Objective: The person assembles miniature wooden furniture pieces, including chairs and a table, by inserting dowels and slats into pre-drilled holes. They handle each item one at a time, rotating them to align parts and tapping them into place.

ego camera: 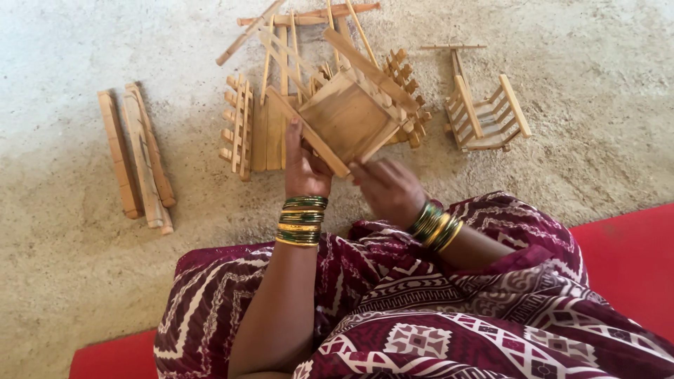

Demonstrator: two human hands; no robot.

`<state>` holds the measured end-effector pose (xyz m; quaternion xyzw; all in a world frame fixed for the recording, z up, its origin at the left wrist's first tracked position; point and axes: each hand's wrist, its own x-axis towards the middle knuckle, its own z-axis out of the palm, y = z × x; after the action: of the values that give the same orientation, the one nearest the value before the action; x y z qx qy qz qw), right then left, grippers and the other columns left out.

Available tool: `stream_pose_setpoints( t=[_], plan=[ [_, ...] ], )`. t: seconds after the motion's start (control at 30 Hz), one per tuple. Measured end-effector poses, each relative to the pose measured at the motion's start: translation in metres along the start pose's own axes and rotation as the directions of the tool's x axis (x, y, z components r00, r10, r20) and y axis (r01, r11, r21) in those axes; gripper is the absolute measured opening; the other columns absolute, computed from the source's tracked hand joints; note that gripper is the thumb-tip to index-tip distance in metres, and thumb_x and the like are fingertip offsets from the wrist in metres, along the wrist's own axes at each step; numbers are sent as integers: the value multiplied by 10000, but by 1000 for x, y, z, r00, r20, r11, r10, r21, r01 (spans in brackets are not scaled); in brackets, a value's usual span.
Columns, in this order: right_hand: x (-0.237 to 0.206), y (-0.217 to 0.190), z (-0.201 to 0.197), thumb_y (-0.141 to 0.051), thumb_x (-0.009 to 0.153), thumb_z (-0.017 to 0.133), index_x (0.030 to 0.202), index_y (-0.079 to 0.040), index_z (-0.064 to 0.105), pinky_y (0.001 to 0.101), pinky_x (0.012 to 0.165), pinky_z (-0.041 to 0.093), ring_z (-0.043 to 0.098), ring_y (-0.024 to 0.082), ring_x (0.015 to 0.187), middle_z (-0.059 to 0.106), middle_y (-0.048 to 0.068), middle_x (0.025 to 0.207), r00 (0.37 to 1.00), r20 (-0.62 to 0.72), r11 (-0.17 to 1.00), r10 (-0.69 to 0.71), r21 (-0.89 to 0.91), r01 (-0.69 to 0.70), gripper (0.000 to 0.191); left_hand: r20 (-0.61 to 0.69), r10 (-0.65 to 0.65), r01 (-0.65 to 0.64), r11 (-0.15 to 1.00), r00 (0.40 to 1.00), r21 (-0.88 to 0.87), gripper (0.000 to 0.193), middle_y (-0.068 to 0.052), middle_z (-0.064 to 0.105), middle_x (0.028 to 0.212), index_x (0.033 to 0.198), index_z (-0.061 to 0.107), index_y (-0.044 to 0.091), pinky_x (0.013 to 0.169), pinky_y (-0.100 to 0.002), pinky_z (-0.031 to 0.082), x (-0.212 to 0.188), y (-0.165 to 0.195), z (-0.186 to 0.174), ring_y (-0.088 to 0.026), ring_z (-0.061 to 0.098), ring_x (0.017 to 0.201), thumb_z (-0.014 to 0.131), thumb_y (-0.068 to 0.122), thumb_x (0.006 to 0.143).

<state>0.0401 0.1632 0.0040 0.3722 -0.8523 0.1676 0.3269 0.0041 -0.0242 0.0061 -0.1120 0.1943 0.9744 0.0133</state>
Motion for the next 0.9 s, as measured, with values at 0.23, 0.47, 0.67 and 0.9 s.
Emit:
stream_pose_setpoints(
  t=[0.23,0.47,0.67,0.9],
  plan=[
    [9,39,-9,-86,1037,650,1171,-88,757,280,553,530,634,163,681,743,115,886,979,-178,994,97,-34,-105,170,27,22,-22,999,999,-25,469,-43,676,1186,1228,593,152,865,-404,640,-5,12,6,-202,683,1073,753,408,869],
    [-2,16,13,-118,991,609,1091,-59,741,272,618,559,654,150,707,726,71,856,834,496,963,243,-21,-268,176,12,26,-26,998,1000,-57,406,-37,641,1106,1205,593,157,843,-408,621,-5,10,7,-208,657,995,777,404,941],
    [-3,45,-1,-162,981,702,922,-57,715,301,546,535,643,174,616,689,73,760,950,-1,950,311,-44,-311,121,-48,-7,6,1000,999,-25,456,-29,706,1119,1157,596,167,866,-414,633,-4,17,11,-209,711,1025,754,437,825],
    [-7,17,10,-180,1000,709,925,-74,703,264,606,570,678,138,708,726,49,835,994,-97,997,47,60,-41,131,-14,28,-29,998,1000,-50,464,-35,664,1182,1209,576,162,941,-446,599,-7,13,12,-224,672,1096,776,423,881]
  ],
)
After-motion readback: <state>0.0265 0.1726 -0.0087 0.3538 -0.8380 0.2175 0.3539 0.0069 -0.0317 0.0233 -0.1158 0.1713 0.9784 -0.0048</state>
